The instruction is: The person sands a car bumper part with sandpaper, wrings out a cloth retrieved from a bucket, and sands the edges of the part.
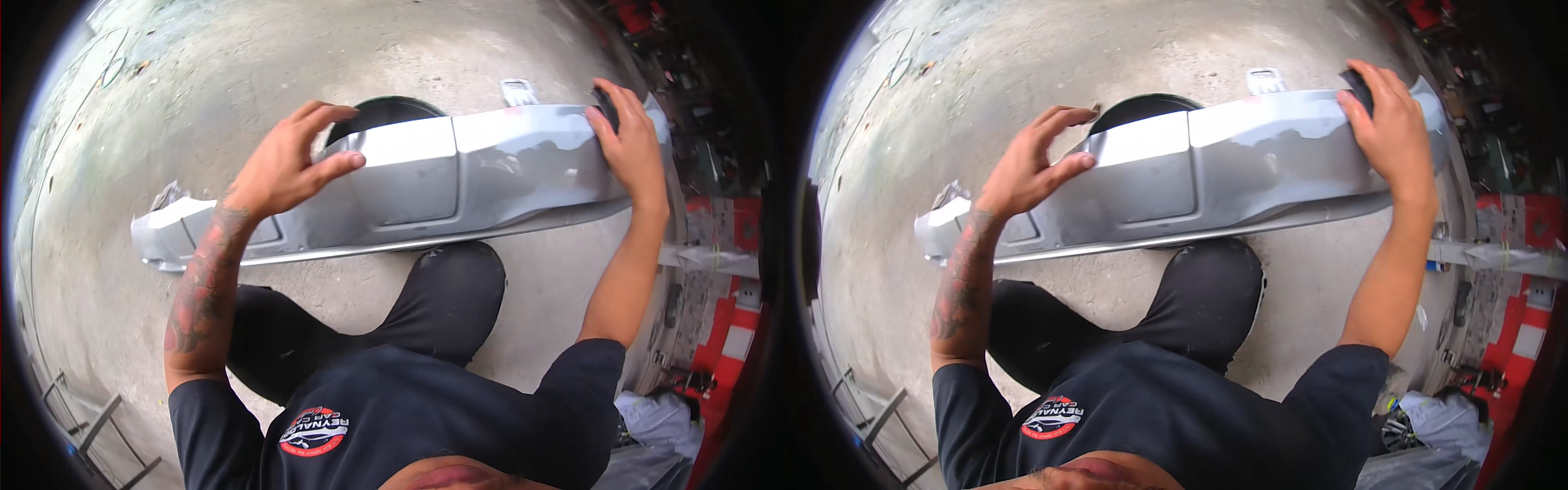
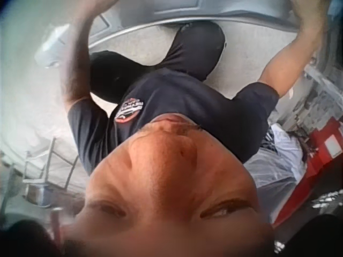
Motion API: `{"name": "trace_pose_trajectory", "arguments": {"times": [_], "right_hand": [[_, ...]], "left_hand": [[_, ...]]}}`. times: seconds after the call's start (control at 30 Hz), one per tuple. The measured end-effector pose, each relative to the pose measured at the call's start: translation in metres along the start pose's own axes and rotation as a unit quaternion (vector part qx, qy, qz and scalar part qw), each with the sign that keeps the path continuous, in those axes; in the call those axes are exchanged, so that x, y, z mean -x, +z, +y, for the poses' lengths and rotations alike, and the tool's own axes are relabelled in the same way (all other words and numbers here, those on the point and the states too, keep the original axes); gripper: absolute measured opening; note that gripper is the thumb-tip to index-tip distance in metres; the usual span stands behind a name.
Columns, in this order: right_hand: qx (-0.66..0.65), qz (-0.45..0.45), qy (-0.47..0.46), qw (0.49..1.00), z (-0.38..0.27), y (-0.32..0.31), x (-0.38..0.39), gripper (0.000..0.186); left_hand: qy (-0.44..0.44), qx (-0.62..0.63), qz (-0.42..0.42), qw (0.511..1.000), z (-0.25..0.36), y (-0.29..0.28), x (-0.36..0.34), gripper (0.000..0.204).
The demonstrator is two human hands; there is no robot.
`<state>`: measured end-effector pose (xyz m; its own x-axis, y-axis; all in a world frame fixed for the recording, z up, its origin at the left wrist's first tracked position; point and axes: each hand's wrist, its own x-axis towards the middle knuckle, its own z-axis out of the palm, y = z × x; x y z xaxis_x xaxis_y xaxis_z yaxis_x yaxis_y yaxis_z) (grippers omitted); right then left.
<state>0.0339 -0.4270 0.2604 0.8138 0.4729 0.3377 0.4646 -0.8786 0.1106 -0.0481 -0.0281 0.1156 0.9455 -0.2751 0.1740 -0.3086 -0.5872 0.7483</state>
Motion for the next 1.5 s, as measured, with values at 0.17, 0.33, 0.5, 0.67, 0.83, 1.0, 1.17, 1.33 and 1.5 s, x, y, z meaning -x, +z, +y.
{"name": "trace_pose_trajectory", "arguments": {"times": [0.17, 0.33, 0.5, 0.67, 0.83, 1.0, 1.17, 1.33, 1.5], "right_hand": [[-0.007, 0.020, 0.037, 0.999, -0.015, -0.002, 0.011, 0.034], [0.069, 0.036, -0.123, 0.989, -0.070, 0.001, 0.028, 0.033], [0.180, -0.026, -0.180, 0.967, -0.105, -0.006, 0.027, 0.035], [0.226, -0.051, -0.163, 0.959, -0.126, -0.005, 0.033, 0.034], [0.245, -0.040, -0.146, 0.958, -0.119, -0.004, 0.022, 0.034], [0.218, -0.077, -0.187, 0.955, -0.142, -0.002, 0.032, 0.035], [0.272, -0.034, -0.117, 0.955, -0.115, -0.013, 0.013, 0.031], [0.257, -0.056, -0.157, 0.952, -0.136, 0.002, 0.025, 0.032], [0.271, -0.020, -0.162, 0.949, -0.126, 0.000, 0.022, 0.035]], "left_hand": [[-0.057, 0.044, -0.099, 0.992, 0.024, 0.033, -0.035, 0.069], [-0.064, 0.196, -0.056, 0.977, 0.027, 0.042, -0.028, 0.052], [-0.052, 0.211, -0.036, 0.975, 0.030, 0.041, -0.024, 0.049], [-0.051, 0.186, -0.033, 0.981, 0.030, 0.042, -0.025, 0.048], [-0.052, 0.173, -0.034, 0.983, 0.030, 0.040, -0.024, 0.047], [-0.049, 0.162, -0.050, 0.984, 0.032, 0.040, -0.025, 0.046], [-0.028, 0.163, -0.012, 0.986, 0.028, 0.043, -0.022, 0.048], [-0.052, 0.165, -0.029, 0.984, 0.030, 0.040, -0.024, 0.048], [-0.046, 0.155, -0.020, 0.987, 0.032, 0.039, -0.023, 0.048]]}}
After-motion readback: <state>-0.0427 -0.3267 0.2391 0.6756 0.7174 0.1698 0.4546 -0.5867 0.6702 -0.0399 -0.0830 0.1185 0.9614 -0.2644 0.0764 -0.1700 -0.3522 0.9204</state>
